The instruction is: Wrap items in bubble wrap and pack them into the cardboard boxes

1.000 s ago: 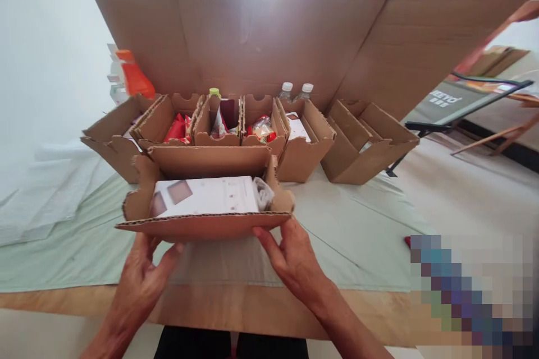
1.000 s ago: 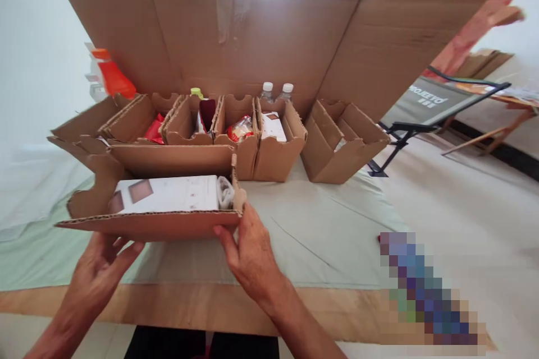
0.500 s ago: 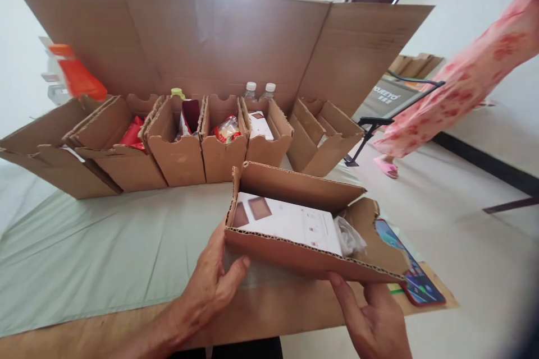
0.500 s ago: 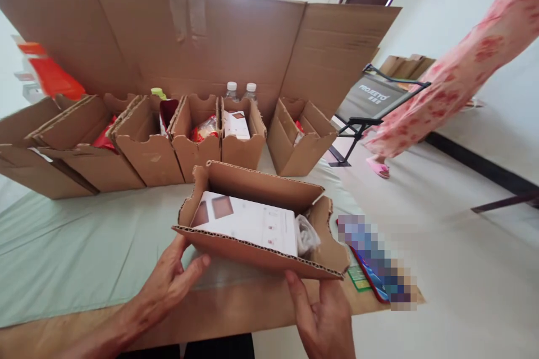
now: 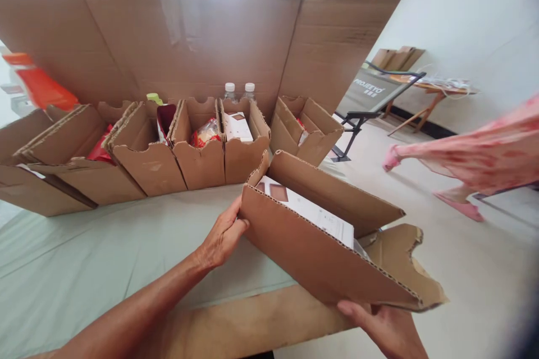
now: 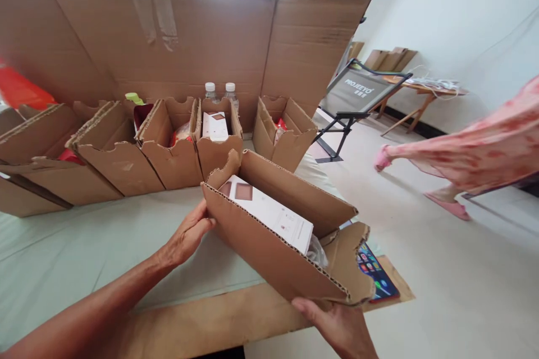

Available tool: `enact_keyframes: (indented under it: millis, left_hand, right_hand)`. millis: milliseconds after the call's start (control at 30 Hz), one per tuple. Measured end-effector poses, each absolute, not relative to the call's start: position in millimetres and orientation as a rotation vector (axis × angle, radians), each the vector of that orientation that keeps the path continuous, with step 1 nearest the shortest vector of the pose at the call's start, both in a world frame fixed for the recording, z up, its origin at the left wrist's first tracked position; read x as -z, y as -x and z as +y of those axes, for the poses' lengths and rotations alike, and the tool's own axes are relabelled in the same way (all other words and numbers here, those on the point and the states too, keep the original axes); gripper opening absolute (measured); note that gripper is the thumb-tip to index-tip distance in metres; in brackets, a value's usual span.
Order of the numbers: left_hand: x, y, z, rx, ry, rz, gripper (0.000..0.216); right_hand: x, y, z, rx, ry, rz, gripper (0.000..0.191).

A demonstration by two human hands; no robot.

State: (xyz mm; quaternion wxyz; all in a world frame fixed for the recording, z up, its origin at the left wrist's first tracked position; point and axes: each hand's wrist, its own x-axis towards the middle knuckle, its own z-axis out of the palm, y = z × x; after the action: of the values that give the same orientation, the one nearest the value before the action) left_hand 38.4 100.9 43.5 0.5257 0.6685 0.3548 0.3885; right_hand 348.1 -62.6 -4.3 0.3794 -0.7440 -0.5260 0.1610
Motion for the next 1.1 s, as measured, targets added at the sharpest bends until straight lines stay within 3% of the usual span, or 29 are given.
enact_keyframes:
  millis: [167, 367, 567, 1100]
  left_hand:
    - [-41.7, -59.9, 116.1, -0.942, -1.664, 0.88, 0.061]
    - [-4.0, -89.3, 125.5, -0.982, -1.662, 1.024, 0.067]
    - [16.5, -90.4, 116.1, -1.023, -1.735, 1.035, 0.073]
    - [29.1, -93.0, 117.8, -1.118, -1.663, 1.048, 0.077]
  right_hand:
    - [2.4, -341.2, -56.4, -0.324, 1.942, -1.179, 0.053]
    - [-16.2, -284.3, -29.7, -0.05, 1.764, -1.01, 0.104]
    - [-20.2, -239.0, -18.1, 0.038, 1.699, -0.91, 0.122]
    - [-12.1, -216.0, 19.3, 0.373, 1.652, -1.073, 0.118]
